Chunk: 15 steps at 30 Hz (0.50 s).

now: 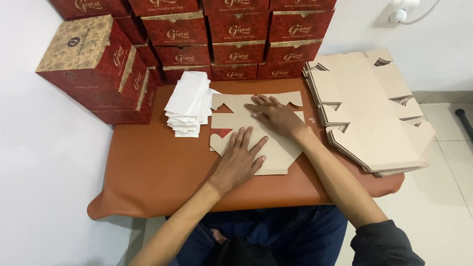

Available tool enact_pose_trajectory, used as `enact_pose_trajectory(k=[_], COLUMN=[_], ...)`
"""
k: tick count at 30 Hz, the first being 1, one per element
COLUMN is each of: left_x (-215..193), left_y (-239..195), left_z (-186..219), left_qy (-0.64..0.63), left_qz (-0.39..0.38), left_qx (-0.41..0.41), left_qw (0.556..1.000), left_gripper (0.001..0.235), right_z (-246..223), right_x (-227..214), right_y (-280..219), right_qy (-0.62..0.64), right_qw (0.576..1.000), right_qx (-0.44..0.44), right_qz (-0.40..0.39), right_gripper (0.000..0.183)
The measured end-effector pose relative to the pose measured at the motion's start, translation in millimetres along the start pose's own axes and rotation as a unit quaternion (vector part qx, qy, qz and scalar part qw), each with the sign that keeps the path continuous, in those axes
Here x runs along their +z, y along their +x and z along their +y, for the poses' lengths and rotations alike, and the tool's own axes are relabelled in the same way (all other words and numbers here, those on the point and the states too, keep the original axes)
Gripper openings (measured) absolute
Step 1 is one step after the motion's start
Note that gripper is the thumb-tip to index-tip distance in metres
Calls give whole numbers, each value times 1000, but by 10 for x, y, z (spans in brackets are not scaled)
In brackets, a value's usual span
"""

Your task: Assembling a cardboard gift box by folding the base and fitting the lid.

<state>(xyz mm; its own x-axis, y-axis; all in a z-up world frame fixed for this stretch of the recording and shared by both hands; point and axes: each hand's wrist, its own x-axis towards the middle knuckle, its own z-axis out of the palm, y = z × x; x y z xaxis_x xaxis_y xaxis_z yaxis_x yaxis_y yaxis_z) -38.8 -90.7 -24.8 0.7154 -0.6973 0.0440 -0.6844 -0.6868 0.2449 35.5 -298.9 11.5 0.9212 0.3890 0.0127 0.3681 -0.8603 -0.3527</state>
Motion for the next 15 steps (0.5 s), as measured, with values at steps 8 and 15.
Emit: enact_pose_trajectory(k=[8,15], left_x=[1,-186], left_y=[-18,-109], left_z=[14,-58], left_qy=[1,-58], left_qz=[5,-37], left_qx=[3,19], left_qw=[1000,997], left_gripper=[60,58], right_z=[60,27], right_x=[89,18], right_y=[7,-68], right_qy=[-3,-61], right_qw=[1000,998], right_qx=[2,32], right_qz=[-8,-13], right_gripper=[45,42])
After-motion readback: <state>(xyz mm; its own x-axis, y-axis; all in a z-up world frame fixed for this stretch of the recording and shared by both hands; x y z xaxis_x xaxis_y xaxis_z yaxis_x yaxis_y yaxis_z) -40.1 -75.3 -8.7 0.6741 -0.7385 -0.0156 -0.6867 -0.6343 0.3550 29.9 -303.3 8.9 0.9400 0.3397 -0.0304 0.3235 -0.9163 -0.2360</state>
